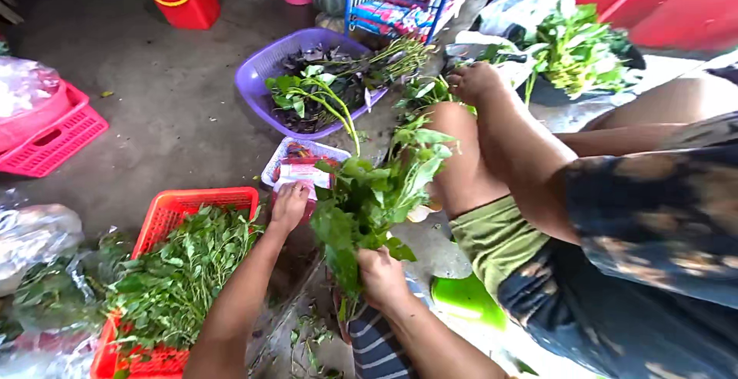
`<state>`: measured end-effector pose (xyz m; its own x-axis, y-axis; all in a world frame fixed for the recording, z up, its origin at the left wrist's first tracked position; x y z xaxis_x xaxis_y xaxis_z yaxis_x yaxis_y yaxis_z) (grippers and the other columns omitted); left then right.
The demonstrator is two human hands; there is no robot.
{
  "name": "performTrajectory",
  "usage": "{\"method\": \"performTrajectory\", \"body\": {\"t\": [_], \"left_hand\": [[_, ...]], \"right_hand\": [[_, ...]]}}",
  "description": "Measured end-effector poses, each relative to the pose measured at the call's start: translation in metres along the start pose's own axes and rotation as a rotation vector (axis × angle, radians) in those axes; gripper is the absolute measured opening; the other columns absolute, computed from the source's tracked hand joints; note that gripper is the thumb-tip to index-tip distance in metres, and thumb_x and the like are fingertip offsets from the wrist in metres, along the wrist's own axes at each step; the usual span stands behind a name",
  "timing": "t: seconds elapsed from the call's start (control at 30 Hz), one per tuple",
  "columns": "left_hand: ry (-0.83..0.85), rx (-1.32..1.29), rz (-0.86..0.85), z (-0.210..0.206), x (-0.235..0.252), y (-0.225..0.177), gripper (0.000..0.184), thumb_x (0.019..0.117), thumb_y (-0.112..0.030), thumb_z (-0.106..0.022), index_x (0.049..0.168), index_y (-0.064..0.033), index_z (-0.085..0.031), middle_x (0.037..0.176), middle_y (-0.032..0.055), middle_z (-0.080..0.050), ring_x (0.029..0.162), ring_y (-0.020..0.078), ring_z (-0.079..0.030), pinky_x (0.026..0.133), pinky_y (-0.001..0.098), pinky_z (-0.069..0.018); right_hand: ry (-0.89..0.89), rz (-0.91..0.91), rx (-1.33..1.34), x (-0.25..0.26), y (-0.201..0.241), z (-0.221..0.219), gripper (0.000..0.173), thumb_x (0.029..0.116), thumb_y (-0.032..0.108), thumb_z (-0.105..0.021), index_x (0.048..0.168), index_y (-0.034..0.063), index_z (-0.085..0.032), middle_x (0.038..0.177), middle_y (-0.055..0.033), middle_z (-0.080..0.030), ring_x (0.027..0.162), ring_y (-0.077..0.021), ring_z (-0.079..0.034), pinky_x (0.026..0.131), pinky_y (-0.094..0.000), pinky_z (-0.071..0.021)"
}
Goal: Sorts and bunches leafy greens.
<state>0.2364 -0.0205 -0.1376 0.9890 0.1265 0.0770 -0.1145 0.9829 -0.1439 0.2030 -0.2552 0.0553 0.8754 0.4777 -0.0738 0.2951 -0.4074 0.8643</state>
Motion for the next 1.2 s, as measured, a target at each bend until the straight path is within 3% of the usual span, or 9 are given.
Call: {"method": "performTrajectory", "body": {"t": [0.13,0.27,0.37,0.57,0.67,0.77,0.93,1.07,1.2], "left_hand": [[0.446,-0.141,0.198,0.111,-0.007,-0.051,0.041,0.109,-0.003,-0.037,0.147,0.0074,-0.047,0.149,0.0279,-0.051,0.145,0.0411,-0.042,0.123,0.0503,-0.027],[0.006,0.106,-0.007,-0.004,0.0,0.006,0.035,0.1014,-0.004,-0.044,0.127,-0.0026,-0.068,0.128,0.0183,-0.069,0.124,0.0335,-0.064,0.114,0.0491,-0.0422],[-0.048,0.063,-0.024,-0.05,0.011,0.037,0.03,0.0998,-0.01,-0.053,0.125,-0.0059,-0.069,0.134,0.0126,-0.066,0.128,0.0296,-0.061,0.116,0.0498,-0.0379],[-0.012,-0.288,0.104,0.018,-0.003,0.018,0.038,0.1011,-0.01,-0.056,0.137,0.0013,-0.061,0.135,0.0239,-0.063,0.128,0.0394,-0.06,0.11,0.0564,-0.045],[-0.242,-0.317,-0.049,0.054,-0.014,0.001,0.029,0.092,-0.004,-0.061,0.115,0.0109,-0.069,0.111,0.0301,-0.071,0.106,0.045,-0.07,0.096,0.0582,-0.0535],[0.215,-0.322,0.147,0.155,-0.021,-0.047,0.033,0.1005,0.002,-0.055,0.13,0.0146,-0.059,0.132,0.034,-0.061,0.129,0.0468,-0.056,0.113,0.0553,-0.0386],[0.013,-0.16,0.029,0.098,-0.004,-0.004,0.028,0.096,-0.001,-0.062,0.123,0.0072,-0.068,0.121,0.0301,-0.066,0.118,0.045,-0.063,0.106,0.059,-0.0454],[0.151,-0.181,0.109,0.126,-0.009,-0.013,0.032,0.0972,-0.005,-0.062,0.126,0.0074,-0.065,0.129,0.0284,-0.062,0.126,0.0426,-0.057,0.114,0.0559,-0.0354],[-0.031,-0.234,0.128,0.151,-0.012,0.007,0.019,0.0975,-0.004,-0.062,0.109,0.0063,-0.071,0.117,0.0307,-0.064,0.11,0.0496,-0.064,0.097,0.0672,-0.0496]], "right_hand": [[0.014,-0.019,-0.027,0.0,0.0,0.001,0.024,0.0873,-0.006,-0.052,0.094,0.0122,-0.066,0.072,0.0082,-0.07,0.069,0.0006,-0.067,0.072,-0.0194,-0.0581],[0.014,-0.03,0.004,0.0,0.004,-0.002,0.025,0.0868,-0.007,-0.051,0.095,0.0113,-0.065,0.073,0.0079,-0.07,0.069,0.0012,-0.067,0.072,-0.0183,-0.0575],[0.017,-0.029,0.021,0.001,0.002,-0.001,0.023,0.0874,-0.008,-0.054,0.097,0.0095,-0.065,0.075,0.0058,-0.072,0.071,-0.0006,-0.068,0.074,-0.0199,-0.0584],[0.006,-0.065,0.052,-0.005,0.003,-0.002,0.024,0.0895,-0.011,-0.056,0.105,0.0059,-0.062,0.08,0.0052,-0.072,0.075,-0.0008,-0.068,0.076,-0.0213,-0.059],[-0.031,-0.079,0.049,-0.006,0.004,-0.007,0.027,0.089,-0.015,-0.055,0.105,0.0045,-0.063,0.08,0.0049,-0.072,0.072,-0.0001,-0.067,0.075,-0.0207,-0.0587],[-0.041,-0.116,0.016,-0.003,-0.001,-0.008,0.025,0.0908,-0.014,-0.056,0.107,0.003,-0.062,0.082,0.0026,-0.072,0.07,-0.0022,-0.067,0.073,-0.0222,-0.0591],[0.022,-0.09,0.0,0.005,-0.023,-0.003,0.022,0.0911,-0.007,-0.06,0.111,0.002,-0.062,0.086,-0.0025,-0.071,0.076,-0.0081,-0.068,0.077,-0.0271,-0.0596],[0.02,-0.072,-0.013,0.008,-0.026,-0.009,0.021,0.0913,-0.007,-0.06,0.111,0.0013,-0.062,0.085,-0.0032,-0.071,0.076,-0.0086,-0.068,0.076,-0.0274,-0.0591],[0.046,-0.064,-0.017,0.013,-0.036,-0.011,0.02,0.0918,-0.007,-0.06,0.11,0.0003,-0.06,0.082,-0.0045,-0.069,0.068,-0.0092,-0.065,0.067,-0.0264,-0.0582]]}}
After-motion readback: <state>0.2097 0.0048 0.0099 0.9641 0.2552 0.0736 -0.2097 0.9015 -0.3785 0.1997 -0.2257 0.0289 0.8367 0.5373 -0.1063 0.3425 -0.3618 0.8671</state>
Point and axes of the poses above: each hand's wrist, its own x-axis towards the middle knuckle, its own z-axis out of the back of the hand, y = z × x, the point moved 1 cm from there along x, towards the middle knuckle
